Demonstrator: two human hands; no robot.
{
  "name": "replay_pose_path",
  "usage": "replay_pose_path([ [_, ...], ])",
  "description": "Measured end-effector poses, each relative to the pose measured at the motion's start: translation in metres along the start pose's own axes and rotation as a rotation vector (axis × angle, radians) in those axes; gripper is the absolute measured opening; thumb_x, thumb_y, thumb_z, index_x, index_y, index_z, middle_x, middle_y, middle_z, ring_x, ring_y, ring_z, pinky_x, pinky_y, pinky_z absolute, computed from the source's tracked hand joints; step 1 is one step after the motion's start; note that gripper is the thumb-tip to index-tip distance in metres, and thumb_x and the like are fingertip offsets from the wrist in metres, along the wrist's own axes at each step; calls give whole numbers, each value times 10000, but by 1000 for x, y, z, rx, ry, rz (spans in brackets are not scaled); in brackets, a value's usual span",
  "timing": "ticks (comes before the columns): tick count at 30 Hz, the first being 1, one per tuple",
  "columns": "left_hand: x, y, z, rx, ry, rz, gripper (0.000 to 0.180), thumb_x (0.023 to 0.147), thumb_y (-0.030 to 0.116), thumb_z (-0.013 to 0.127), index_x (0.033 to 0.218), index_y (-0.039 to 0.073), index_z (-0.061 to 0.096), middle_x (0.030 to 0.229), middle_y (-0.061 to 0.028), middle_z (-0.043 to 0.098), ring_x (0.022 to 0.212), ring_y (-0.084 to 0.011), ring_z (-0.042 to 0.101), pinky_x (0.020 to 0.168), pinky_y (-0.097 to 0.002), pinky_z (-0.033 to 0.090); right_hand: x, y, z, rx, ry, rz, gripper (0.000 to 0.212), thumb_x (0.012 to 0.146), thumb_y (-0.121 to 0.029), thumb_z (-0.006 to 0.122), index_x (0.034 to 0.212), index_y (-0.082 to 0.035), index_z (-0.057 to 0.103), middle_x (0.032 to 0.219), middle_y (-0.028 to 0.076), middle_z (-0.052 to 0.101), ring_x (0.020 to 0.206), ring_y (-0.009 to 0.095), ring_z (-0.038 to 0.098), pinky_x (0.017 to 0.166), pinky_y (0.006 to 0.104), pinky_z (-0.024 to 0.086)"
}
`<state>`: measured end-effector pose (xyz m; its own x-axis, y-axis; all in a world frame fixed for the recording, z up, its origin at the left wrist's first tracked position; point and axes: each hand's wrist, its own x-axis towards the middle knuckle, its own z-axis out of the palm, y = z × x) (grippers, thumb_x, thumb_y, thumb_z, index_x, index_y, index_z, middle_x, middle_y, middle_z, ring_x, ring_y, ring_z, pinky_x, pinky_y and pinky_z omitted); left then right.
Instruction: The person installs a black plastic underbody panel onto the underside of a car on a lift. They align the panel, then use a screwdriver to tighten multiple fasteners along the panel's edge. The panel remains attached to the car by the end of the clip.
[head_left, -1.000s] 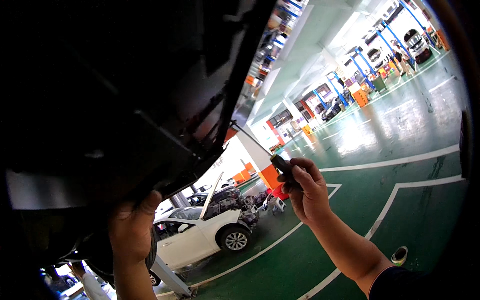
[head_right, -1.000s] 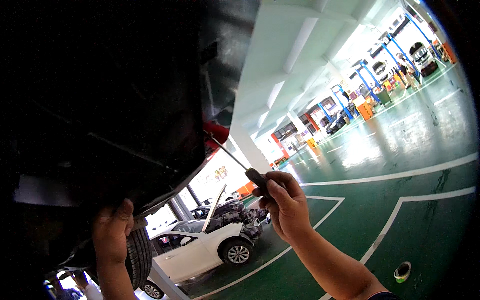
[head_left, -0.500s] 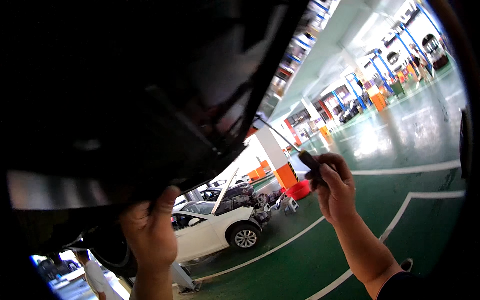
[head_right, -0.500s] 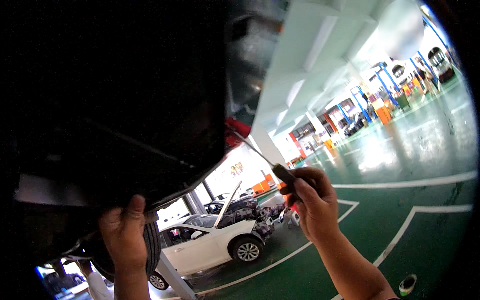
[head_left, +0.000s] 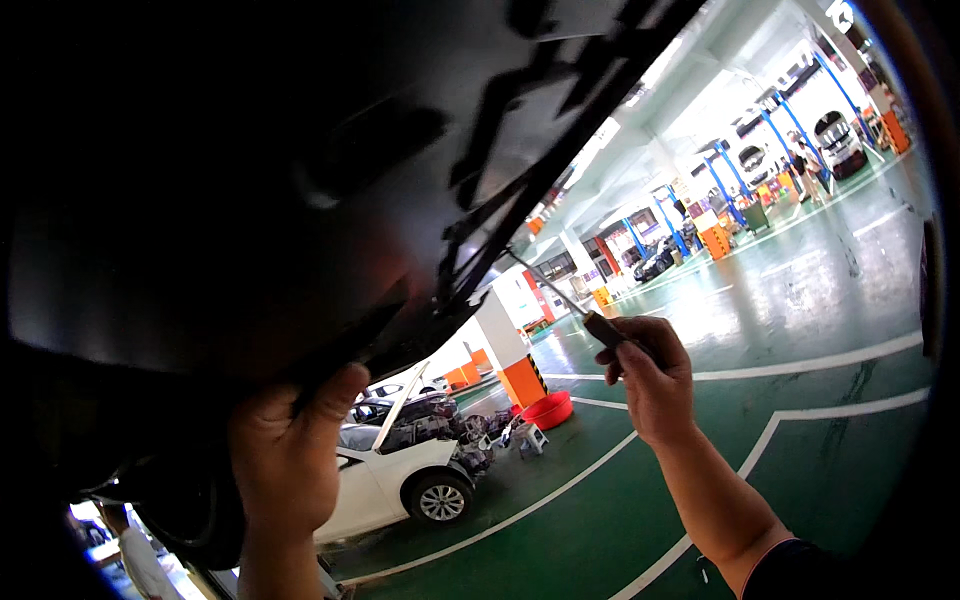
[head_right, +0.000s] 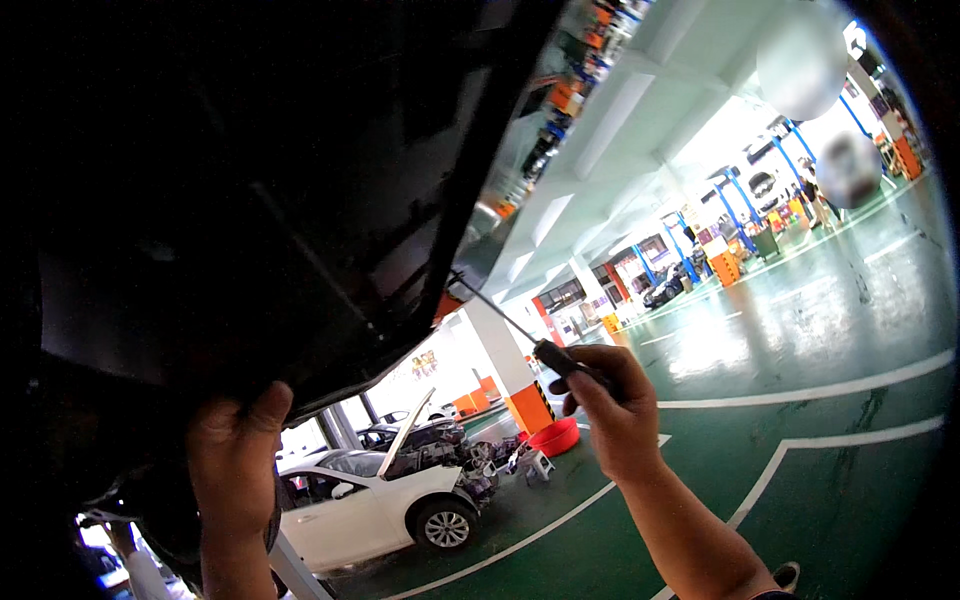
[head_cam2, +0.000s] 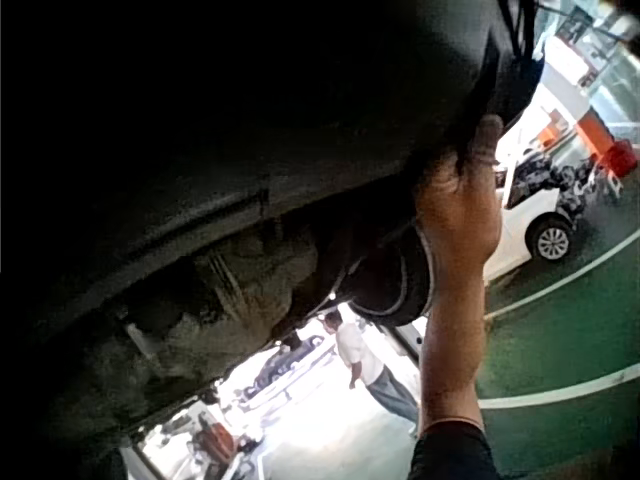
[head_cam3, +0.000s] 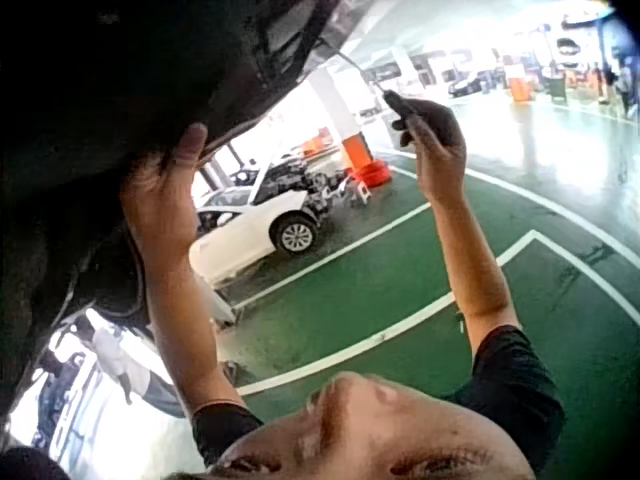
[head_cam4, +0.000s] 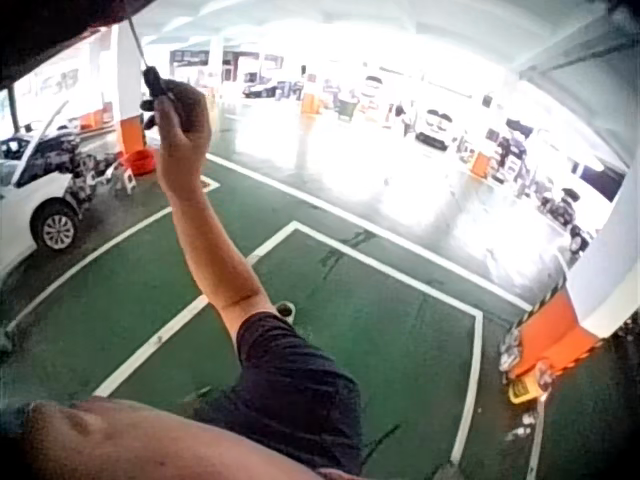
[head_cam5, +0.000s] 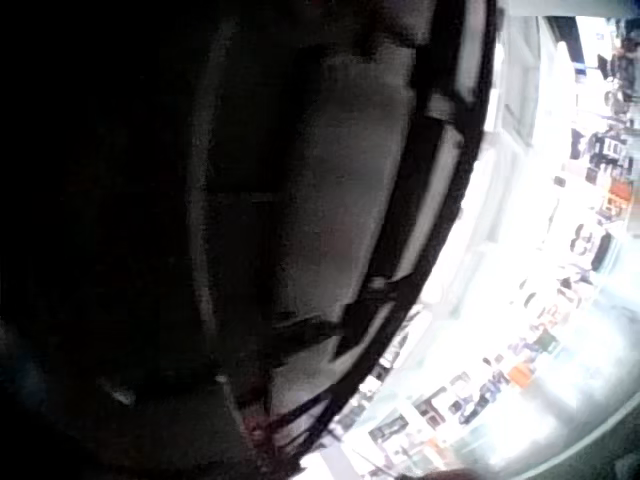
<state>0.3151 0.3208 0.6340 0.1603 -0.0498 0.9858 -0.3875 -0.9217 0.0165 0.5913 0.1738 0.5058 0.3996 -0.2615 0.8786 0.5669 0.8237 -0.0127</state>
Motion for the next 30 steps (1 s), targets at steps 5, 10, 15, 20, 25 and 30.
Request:
replay_pose_path([
  [5, 9, -17, -1, 76, -31, -42, 328, 970, 353, 720, 774, 116, 606, 587, 32, 480, 501, -75, 373, 498, -271, 269, -9, 2, 9, -57, 44, 11, 271, 959, 18, 660, 1221, -26, 612, 1021, 86, 726, 902, 97, 694, 727, 222, 543],
  [10, 8, -6, -4, -49, -52, -281, 386, 920, 258, 789, 1201, 46, 631, 777, 3, 597, 568, -63, 421, 511, -233, 320, -21, 11, 20, -66, 77, 43, 266, 948, 0, 685, 1203, -29, 617, 1064, 80, 684, 948, 101, 667, 836, 255, 529],
  [15, 6, -14, -5, 30, -69, -201, 378, 967, 362, 703, 757, 117, 506, 567, 24, 405, 493, -93, 352, 486, -280, 242, -25, 8, 26, -15, 103, 27, 233, 938, -8, 701, 1163, -20, 641, 1103, 84, 670, 983, 138, 656, 878, 280, 518],
  [20, 6, -8, -5, 24, -92, -106, 565, 996, 414, 651, 563, 150, 404, 516, 24, 326, 479, -109, 309, 492, -308, 214, -21, 6, 24, -172, 82, -141, 205, 939, -19, 698, 1140, -19, 661, 1115, 104, 666, 990, 169, 659, 870, 291, 511],
  [25, 4, -16, -23, -127, -76, -129, 352, 926, 346, 752, 963, 54, 559, 566, 32, 403, 491, -87, 348, 481, -273, 250, -21, -4, 26, -253, 68, -171, 287, 881, -30, 731, 1156, -28, 646, 1131, 148, 665, 999, 247, 687, 881, 349, 549],
  [30, 8, -5, -24, -35, -142, -142, 637, 969, 456, 697, 534, 144, 352, 526, 27, 282, 504, -124, 292, 527, -331, 218, -16, -12, 26, -377, 81, -127, 310, 860, -44, 739, 1157, -37, 651, 1053, 144, 656, 930, 252, 694, 844, 338, 556],
])
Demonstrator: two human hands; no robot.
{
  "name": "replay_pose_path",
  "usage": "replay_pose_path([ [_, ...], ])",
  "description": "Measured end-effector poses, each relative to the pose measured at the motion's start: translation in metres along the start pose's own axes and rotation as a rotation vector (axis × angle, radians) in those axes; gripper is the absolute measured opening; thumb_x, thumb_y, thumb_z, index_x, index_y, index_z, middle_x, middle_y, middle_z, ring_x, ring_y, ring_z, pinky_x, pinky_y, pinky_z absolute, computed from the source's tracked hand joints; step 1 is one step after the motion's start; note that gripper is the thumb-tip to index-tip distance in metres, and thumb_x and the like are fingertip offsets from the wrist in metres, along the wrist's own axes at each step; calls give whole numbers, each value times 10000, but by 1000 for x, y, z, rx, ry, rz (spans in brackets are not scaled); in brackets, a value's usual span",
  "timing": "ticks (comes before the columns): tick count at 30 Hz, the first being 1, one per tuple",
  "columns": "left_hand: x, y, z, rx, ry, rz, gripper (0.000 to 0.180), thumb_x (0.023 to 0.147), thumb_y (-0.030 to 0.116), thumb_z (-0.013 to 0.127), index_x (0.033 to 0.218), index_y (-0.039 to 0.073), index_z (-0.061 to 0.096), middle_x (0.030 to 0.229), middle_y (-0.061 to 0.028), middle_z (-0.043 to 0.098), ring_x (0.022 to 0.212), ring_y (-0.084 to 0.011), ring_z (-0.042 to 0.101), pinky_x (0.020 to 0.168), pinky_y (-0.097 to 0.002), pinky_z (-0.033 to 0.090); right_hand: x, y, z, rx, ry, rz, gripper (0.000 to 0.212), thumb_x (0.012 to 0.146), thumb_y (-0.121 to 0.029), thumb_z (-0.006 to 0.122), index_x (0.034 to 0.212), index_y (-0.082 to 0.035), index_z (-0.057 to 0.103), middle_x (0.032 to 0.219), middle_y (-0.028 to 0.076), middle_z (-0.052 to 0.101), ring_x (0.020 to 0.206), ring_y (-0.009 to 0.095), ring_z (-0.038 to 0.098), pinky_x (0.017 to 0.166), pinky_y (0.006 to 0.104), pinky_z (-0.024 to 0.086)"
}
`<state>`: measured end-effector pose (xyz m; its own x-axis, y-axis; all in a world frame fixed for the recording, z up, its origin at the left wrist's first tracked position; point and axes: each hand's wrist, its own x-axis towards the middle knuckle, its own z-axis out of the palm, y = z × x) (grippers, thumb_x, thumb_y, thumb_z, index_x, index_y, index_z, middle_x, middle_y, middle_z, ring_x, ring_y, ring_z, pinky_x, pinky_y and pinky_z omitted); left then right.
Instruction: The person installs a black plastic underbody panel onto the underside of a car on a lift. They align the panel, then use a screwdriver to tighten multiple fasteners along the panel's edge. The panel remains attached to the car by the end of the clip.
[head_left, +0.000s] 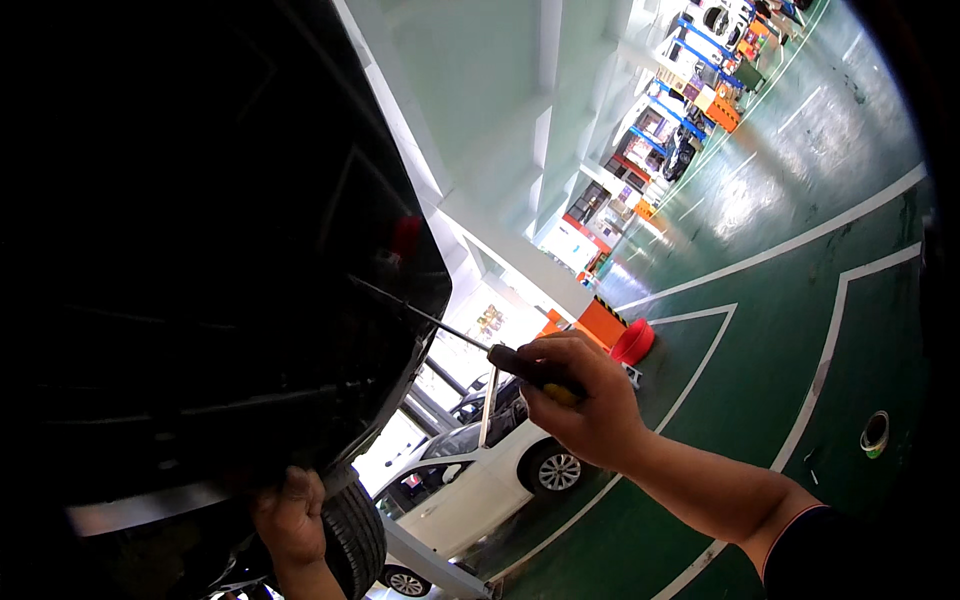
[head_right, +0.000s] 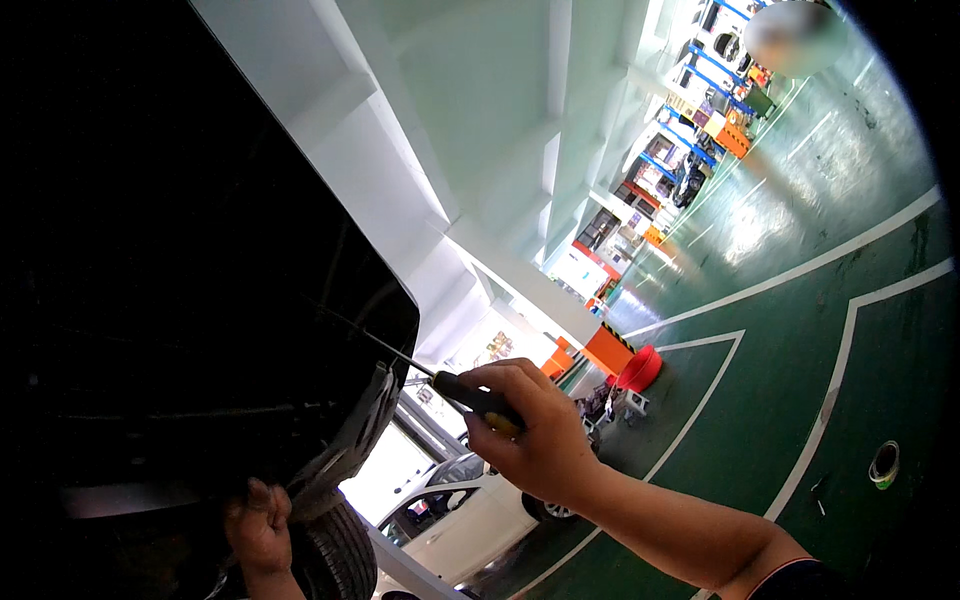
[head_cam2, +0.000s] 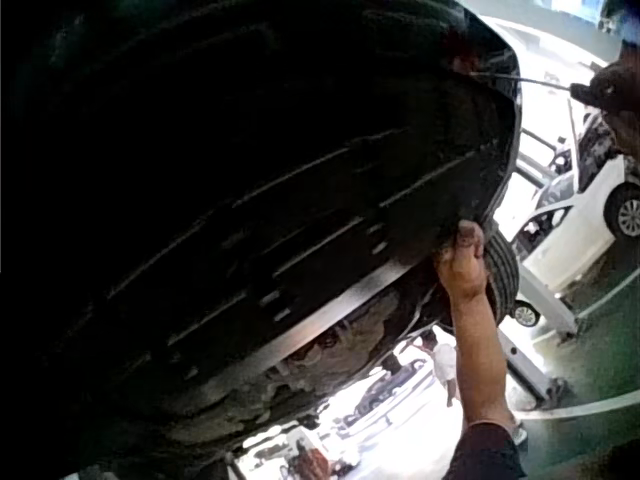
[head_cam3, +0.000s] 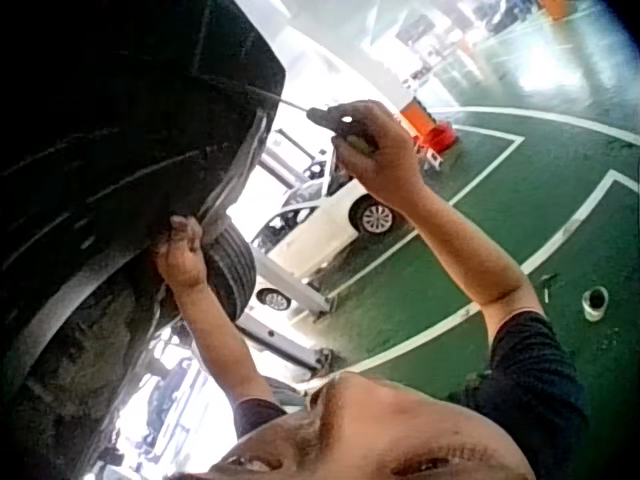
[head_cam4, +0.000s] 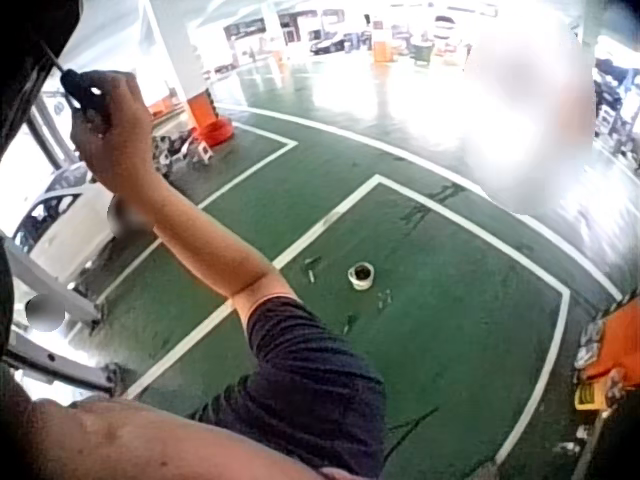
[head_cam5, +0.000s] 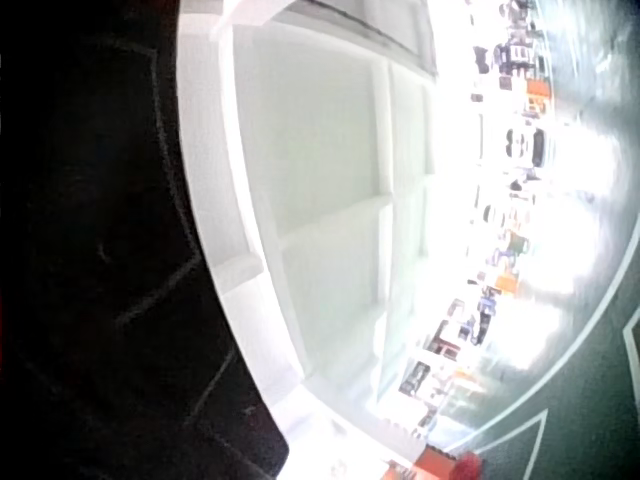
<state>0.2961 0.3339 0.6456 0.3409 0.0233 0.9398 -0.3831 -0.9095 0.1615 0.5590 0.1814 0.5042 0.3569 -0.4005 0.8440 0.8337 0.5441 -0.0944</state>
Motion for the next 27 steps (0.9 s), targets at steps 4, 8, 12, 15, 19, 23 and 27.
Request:
replay_pose_path([
  [4, 0, 3, -3, -37, -28, 2, 631, 965, 445, 708, 537, 143, 356, 541, 29, 261, 519, -131, 284, 536, -338, 218, -2, -13, 0, 60, -12, 133, 267, 926, -74, 699, 1176, -2, 641, 994, 133, 681, 857, 200, 712, 760, 294, 557],
  [8, -2, 4, 0, -57, -10, -9, 601, 979, 401, 700, 552, 139, 367, 556, 29, 258, 533, -137, 284, 540, -338, 216, 2, -16, 3, 703, -6, 669, 292, 1043, -157, 568, 1230, 64, 604, 966, 152, 697, 780, 174, 729, 599, 259, 543],
  [12, -1, 7, 4, -118, -41, -12, 522, 999, 277, 654, 575, 131, 388, 568, 22, 296, 537, -139, 309, 537, -324, 244, 14, -22, -6, 836, 63, 893, 303, 999, -155, 540, 1285, -60, 575, 1003, 109, 671, 718, 179, 653, 582, 277, 494],
  [15, -3, 13, 4, 14, -38, -62, 453, 996, 248, 628, 610, 133, 421, 566, 12, 318, 527, -148, 330, 531, -316, 282, 6, -16, -6, 861, 123, 830, 468, 884, -40, 539, 1348, -94, 514, 1072, 64, 560, 813, 161, 554, 681, 278, 502],
  [19, -6, 8, 3, 37, -14, -89, 402, 990, 254, 651, 656, 124, 469, 558, 7, 359, 524, -134, 346, 523, -307, 271, -11, -8, 5, 791, 181, 608, 598, 831, 45, 645, 1381, -67, 440, 1153, 119, 555, 1000, 193, 600, 796, 315, 564],
  [23, -2, 18, 13, -49, -12, -115, 446, 963, 304, 723, 636, 106, 492, 559, 7, 398, 525, -129, 368, 530, -310, 287, -21, -14, 15, 580, 343, 348, 419, 987, -4, 611, 1364, -40, 434, 1220, 176, 597, 1037, 198, 658, 849, 318, 594],
  [27, 0, 15, 11, -53, -32, -159, 452, 963, 348, 720, 646, 103, 512, 558, 5, 409, 531, -134, 387, 532, -312, 301, -27, -8, 26, 396, 334, 308, 304, 1059, -82, 532, 1352, -24, 471, 1109, 148, 655, 916, 162, 677, 740, 284, 582],
])
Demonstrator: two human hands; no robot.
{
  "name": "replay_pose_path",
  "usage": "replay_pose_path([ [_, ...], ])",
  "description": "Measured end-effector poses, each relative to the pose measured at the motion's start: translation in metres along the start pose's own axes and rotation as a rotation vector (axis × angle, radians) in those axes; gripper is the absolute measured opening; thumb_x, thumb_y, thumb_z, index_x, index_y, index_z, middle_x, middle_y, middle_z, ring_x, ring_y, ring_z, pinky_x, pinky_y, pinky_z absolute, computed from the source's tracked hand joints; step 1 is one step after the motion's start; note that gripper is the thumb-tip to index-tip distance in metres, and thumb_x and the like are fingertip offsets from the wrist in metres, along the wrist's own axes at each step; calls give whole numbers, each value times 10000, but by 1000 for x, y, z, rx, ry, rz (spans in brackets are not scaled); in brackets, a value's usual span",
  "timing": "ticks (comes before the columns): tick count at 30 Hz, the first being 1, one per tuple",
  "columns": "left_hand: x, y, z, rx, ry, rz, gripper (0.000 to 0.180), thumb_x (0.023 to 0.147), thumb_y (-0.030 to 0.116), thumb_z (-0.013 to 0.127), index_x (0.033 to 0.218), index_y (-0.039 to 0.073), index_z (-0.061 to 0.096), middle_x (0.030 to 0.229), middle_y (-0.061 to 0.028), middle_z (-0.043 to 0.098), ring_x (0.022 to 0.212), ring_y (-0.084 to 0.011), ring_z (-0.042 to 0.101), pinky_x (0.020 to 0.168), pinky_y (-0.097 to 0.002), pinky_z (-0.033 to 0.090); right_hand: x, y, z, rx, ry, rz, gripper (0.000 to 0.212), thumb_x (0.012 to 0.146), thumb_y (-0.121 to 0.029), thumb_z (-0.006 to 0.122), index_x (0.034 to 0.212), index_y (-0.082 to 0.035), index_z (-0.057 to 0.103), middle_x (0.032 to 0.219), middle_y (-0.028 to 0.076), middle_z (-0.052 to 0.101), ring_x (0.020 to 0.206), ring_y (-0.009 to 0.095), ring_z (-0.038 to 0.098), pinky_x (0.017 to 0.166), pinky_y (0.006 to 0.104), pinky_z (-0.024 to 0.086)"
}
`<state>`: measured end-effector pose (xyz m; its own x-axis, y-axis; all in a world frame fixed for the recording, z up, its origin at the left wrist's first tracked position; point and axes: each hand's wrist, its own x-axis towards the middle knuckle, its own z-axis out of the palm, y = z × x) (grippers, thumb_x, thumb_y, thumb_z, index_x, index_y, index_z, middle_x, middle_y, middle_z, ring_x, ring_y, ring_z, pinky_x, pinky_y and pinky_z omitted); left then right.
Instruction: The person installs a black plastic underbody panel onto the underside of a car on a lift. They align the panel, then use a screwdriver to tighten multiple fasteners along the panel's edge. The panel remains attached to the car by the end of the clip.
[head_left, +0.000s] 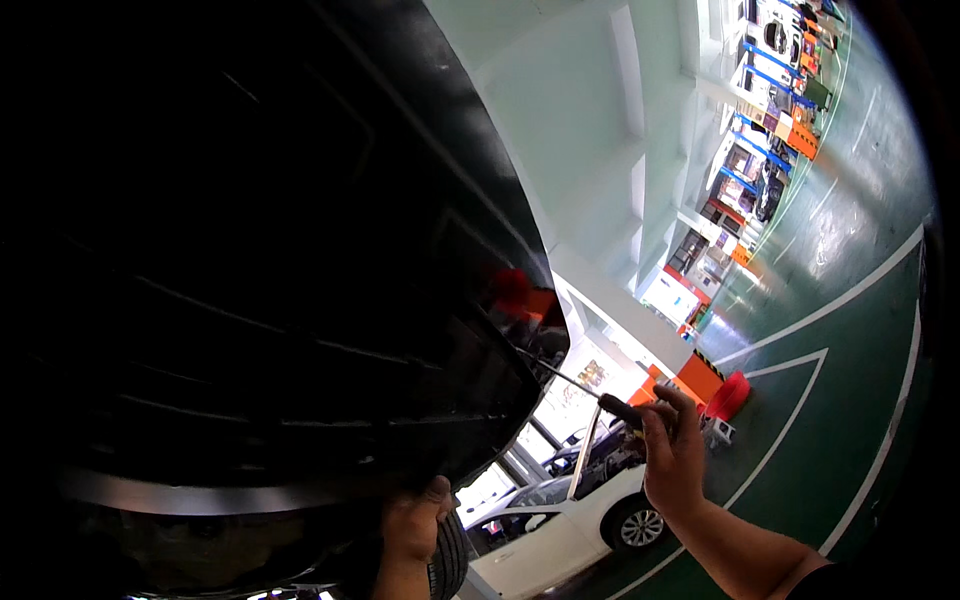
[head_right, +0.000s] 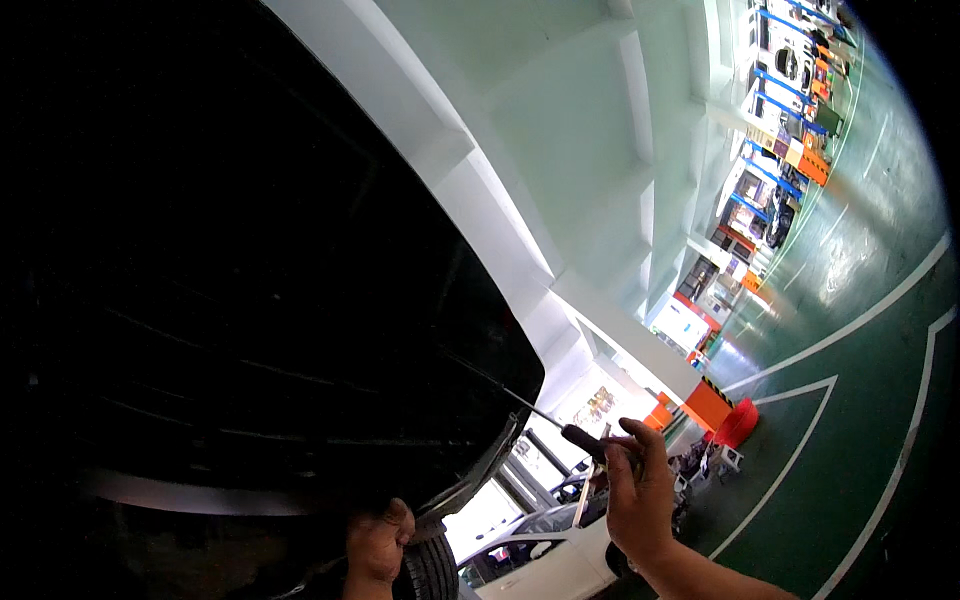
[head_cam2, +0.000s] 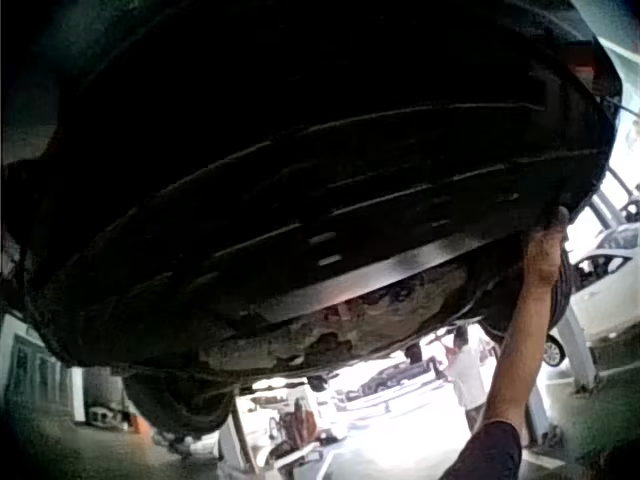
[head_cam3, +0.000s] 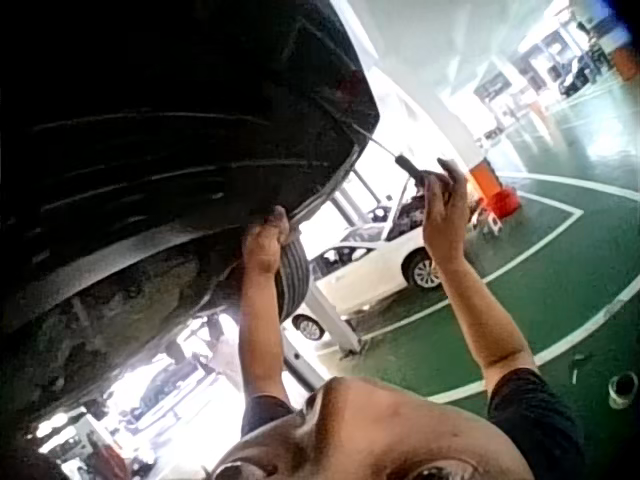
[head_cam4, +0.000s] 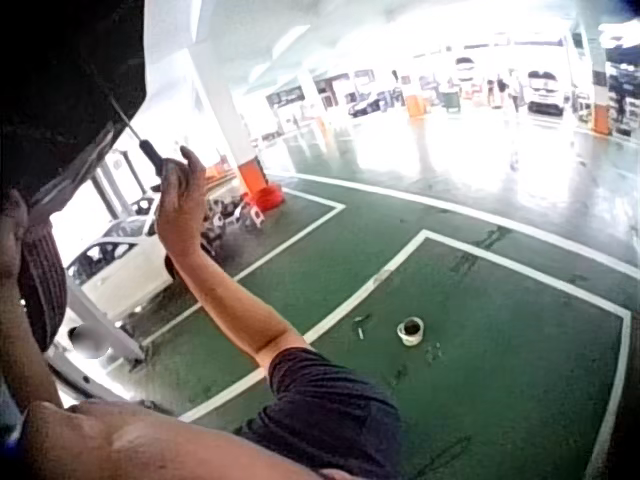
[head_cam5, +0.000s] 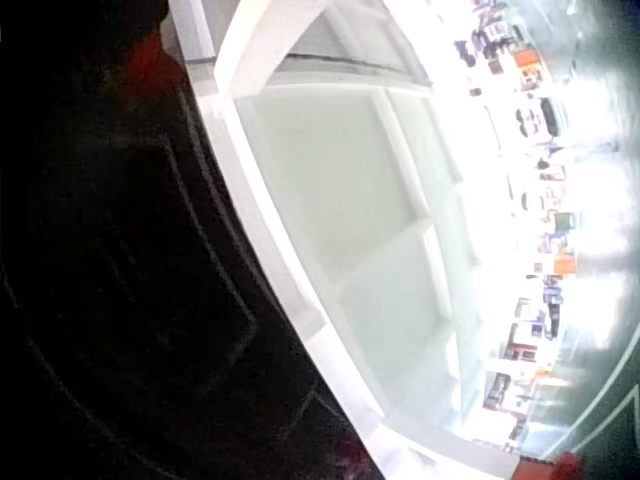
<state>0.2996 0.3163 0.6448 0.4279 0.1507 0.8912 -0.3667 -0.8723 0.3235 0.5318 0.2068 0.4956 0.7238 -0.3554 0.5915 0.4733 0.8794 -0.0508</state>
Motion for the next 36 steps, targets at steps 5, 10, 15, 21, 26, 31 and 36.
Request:
replay_pose_path([
  [5, 0, -5, -7, -25, -15, -55, 217, 966, 188, 738, 1105, 51, 642, 704, 23, 524, 589, -96, 425, 548, -268, 346, 0, 2, 4, 128, -41, 206, 399, 1056, -107, 530, 1430, -51, 403, 1066, 108, 607, 886, 142, 643, 695, 271, 543],
  [10, 2, -6, -11, 73, -20, -104, 238, 953, 247, 758, 1001, 43, 646, 673, 18, 511, 587, -104, 424, 566, -276, 349, -10, 6, -1, -41, -66, -39, 506, 953, 2, 649, 1404, -31, 422, 1097, 142, 584, 1063, 212, 604, 970, 359, 487],
  [15, 1, -9, -10, 17, -35, -54, 302, 932, 283, 783, 998, 26, 641, 672, 11, 512, 589, -105, 441, 547, -271, 339, -4, -12, -2, 115, -93, 226, 283, 1034, -90, 567, 1296, -8, 502, 1126, 156, 600, 875, 152, 645, 724, 248, 530],
  [21, 1, -8, -8, -71, -31, -23, 392, 917, 265, 801, 1154, 12, 617, 729, 12, 536, 594, -99, 453, 544, -256, 360, 8, -9, -5, 279, -35, 358, 369, 1057, -148, 538, 1388, -18, 439, 1182, 150, 602, 932, 159, 643, 779, 246, 531],
  [26, 0, 1, 2, -30, -17, -29, 356, 927, 282, 791, 1114, 26, 628, 719, 20, 530, 592, -90, 449, 534, -241, 350, 3, -14, -10, 102, -118, 129, 333, 1045, -115, 578, 1345, -14, 476, 1054, 125, 639, 892, 140, 661, 766, 262, 546],
  [31, -1, 0, 3, -45, -21, 6, 294, 941, 288, 775, 1011, 39, 637, 694, 30, 509, 576, -78, 429, 520, -238, 329, 18, -17, -12, 225, -79, 399, 310, 1058, -196, 564, 1312, -22, 533, 909, 56, 644, 733, 102, 615, 582, 242, 486],
  [36, -6, -2, 10, 0, 40, 19, 300, 960, 298, 754, 848, 68, 598, 615, 56, 449, 538, -62, 379, 507, -246, 279, 6, -17, -18, -33, -320, 278, 378, 995, -101, 662, 1350, -28, 557, 915, 26, 616, 707, 68, 550, 605, 230, 449],
])
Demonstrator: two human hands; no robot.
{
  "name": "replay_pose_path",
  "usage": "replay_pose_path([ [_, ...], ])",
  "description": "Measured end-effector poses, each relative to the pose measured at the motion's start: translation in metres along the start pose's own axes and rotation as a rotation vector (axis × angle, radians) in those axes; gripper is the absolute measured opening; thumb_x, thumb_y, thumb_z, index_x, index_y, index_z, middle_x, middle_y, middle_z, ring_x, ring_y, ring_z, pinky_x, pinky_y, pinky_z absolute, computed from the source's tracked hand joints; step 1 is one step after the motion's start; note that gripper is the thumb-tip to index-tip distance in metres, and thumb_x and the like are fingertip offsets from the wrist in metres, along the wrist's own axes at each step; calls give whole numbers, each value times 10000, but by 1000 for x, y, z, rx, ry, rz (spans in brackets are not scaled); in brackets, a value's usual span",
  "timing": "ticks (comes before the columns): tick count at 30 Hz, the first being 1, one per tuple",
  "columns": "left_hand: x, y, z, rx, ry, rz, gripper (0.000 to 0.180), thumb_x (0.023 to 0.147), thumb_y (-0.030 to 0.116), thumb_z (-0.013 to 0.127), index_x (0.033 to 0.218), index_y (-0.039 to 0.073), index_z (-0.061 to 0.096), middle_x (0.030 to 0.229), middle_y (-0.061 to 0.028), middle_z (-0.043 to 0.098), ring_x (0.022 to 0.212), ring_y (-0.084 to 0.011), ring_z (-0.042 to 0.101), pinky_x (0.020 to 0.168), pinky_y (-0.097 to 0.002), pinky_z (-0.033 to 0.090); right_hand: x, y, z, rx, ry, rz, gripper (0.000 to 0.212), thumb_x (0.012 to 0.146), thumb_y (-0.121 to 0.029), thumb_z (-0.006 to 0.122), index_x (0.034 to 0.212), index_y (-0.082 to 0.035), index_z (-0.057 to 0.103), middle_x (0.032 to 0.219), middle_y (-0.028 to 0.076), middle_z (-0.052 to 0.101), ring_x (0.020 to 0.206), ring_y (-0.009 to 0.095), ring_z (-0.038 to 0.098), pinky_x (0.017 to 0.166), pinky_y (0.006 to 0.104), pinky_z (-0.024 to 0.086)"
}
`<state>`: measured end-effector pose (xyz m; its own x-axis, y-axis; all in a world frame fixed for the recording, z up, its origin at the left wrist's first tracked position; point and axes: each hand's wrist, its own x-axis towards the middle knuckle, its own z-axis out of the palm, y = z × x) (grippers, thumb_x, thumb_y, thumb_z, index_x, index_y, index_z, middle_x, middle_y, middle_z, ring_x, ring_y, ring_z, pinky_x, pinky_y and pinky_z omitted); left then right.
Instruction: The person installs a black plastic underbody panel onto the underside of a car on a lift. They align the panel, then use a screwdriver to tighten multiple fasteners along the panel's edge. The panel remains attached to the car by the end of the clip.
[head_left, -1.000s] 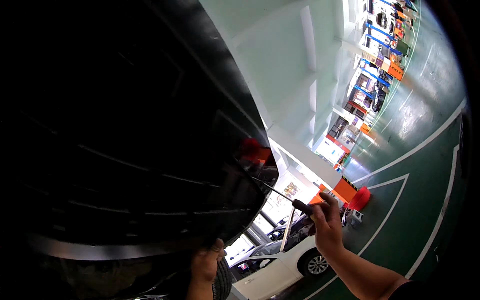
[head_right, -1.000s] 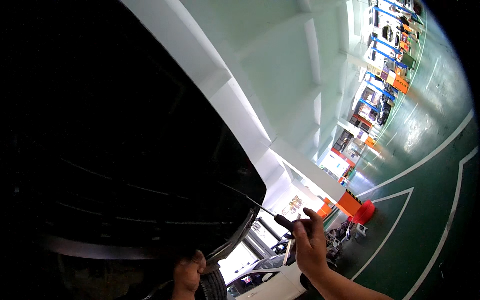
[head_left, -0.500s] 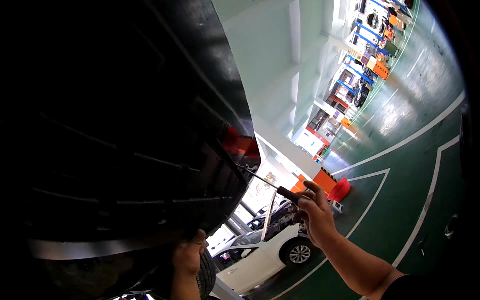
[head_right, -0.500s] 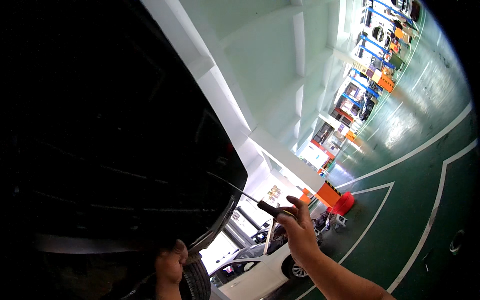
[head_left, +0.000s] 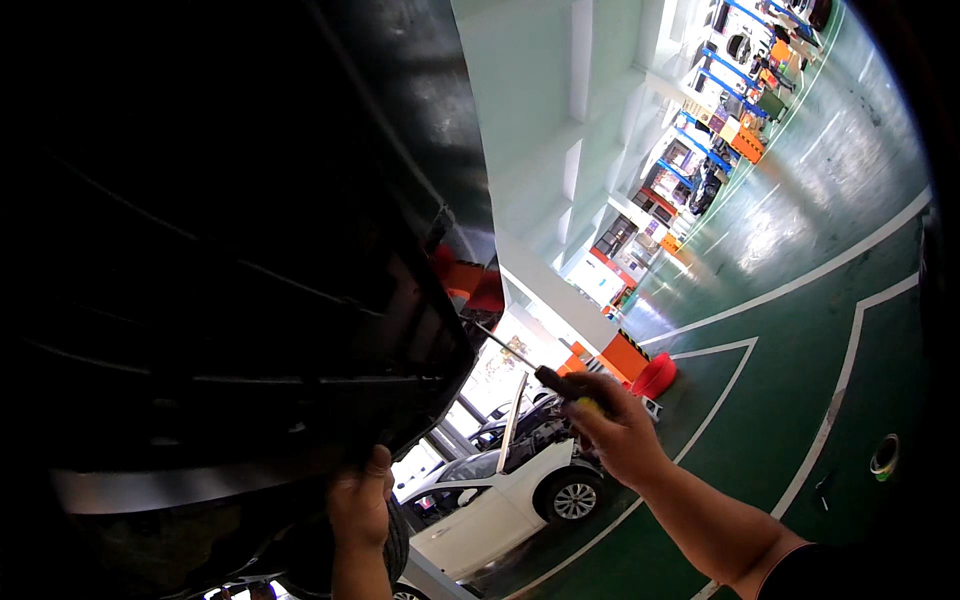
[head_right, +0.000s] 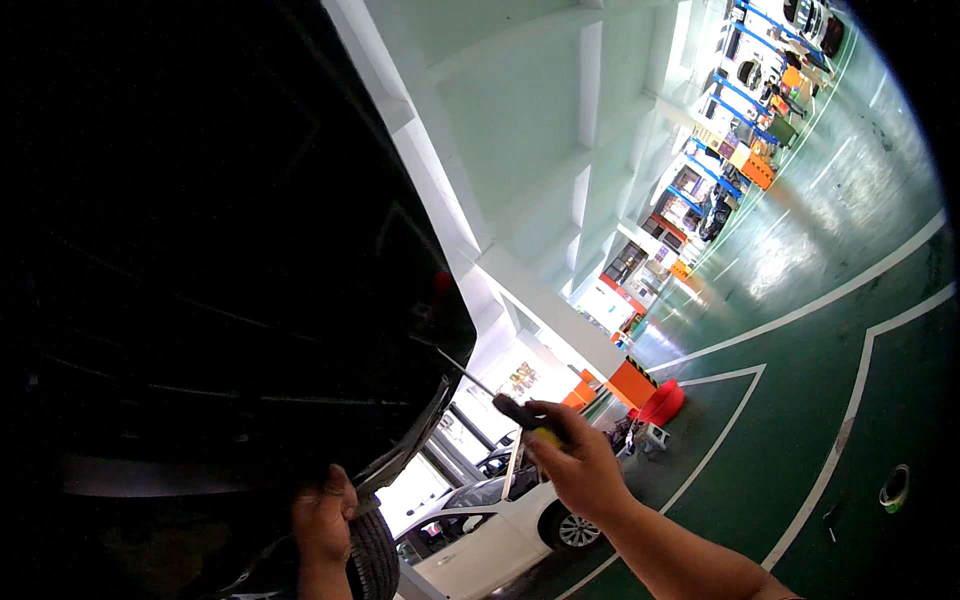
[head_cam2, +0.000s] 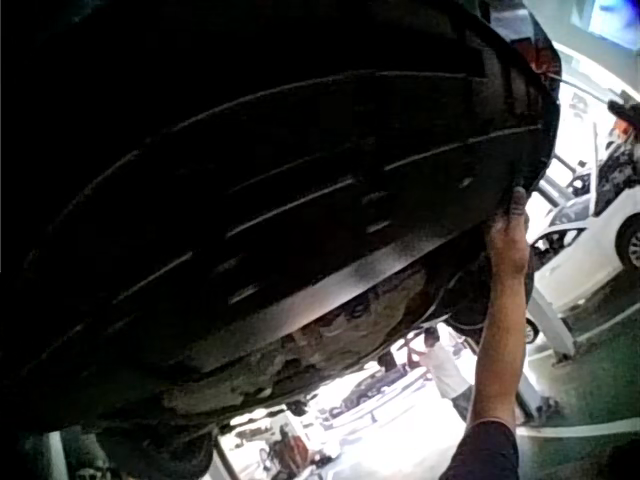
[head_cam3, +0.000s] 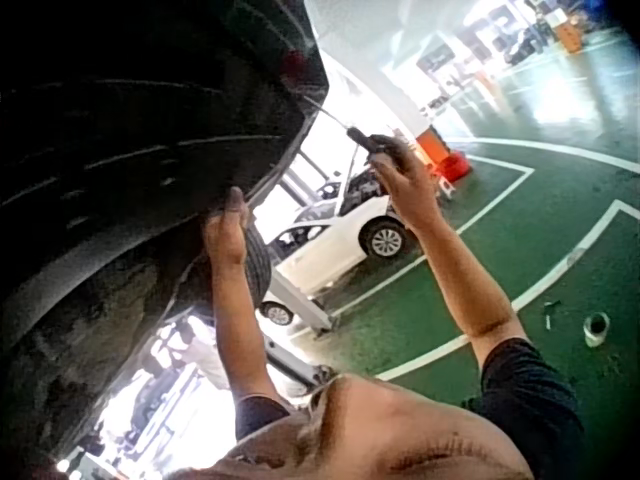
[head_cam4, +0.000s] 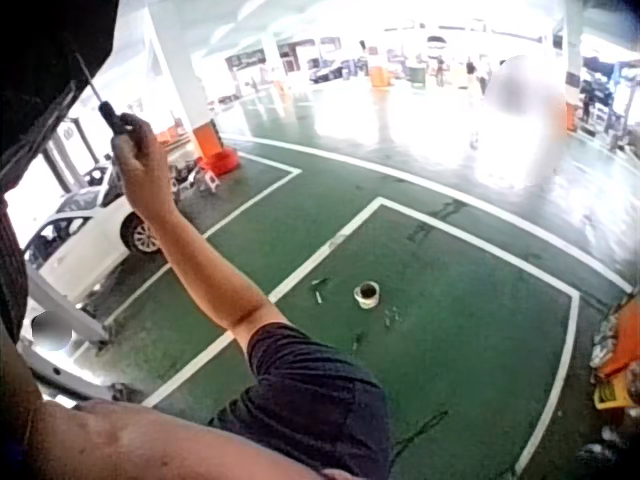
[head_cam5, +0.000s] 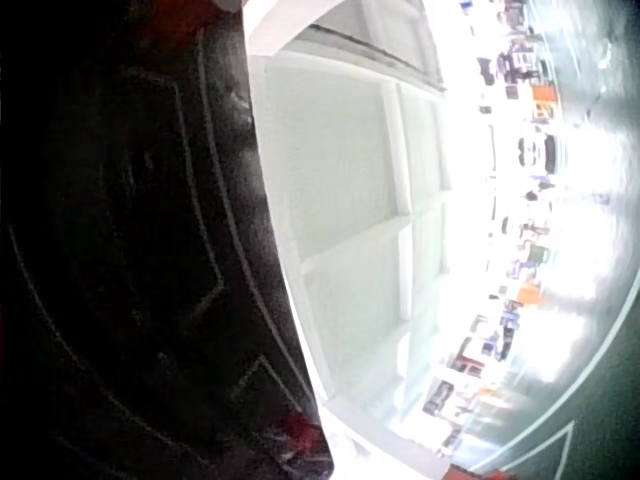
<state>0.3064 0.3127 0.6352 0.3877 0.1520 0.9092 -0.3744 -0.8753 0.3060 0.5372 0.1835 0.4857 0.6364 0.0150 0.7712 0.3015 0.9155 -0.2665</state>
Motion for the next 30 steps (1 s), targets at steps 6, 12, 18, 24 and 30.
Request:
replay_pose_path([
  [6, -9, 5, 14, 148, 156, 55, 480, 1011, 364, 671, 626, 155, 476, 550, 36, 404, 497, -98, 331, 502, -276, 230, 28, -4, 7, -231, -240, -40, 508, 1016, -125, 644, 1488, -88, 460, 960, 42, 660, 787, 95, 608, 661, 267, 495],
  [12, -32, -13, -1, 185, 387, 159, 228, 952, 195, 762, 969, 25, 611, 676, 36, 462, 624, -52, 400, 589, -216, 323, 85, -15, 42, -366, -366, -37, 353, 1064, -196, 559, 1384, -52, 521, 912, 58, 699, 686, 103, 636, 626, 274, 527],
  [18, -56, -7, 12, 303, 464, 190, 345, 990, 136, 675, 1290, 0, 574, 756, 11, 546, 690, -81, 514, 661, -239, 427, 123, -41, 66, -311, -257, 86, 279, 1076, -275, 537, 1053, -21, 652, 742, 35, 624, 594, 98, 549, 520, 279, 441],
  [24, -56, -34, 10, 270, 331, 476, 249, 995, 108, 657, 1206, -23, 644, 820, -3, 658, 616, -46, 488, 538, -219, 372, 136, -29, 64, -515, -254, -39, 357, 1077, -346, 534, 1120, -14, 659, 793, 102, 643, 704, 183, 604, 670, 343, 491],
  [30, -61, -51, 22, 148, 299, 383, 229, 985, 123, 704, 1150, -30, 666, 760, 45, 544, 676, -39, 426, 613, -223, 363, 148, -15, 53, -483, -328, -104, 372, 1077, -359, 525, 1047, -10, 651, 760, 101, 634, 668, 195, 599, 628, 357, 493],
])
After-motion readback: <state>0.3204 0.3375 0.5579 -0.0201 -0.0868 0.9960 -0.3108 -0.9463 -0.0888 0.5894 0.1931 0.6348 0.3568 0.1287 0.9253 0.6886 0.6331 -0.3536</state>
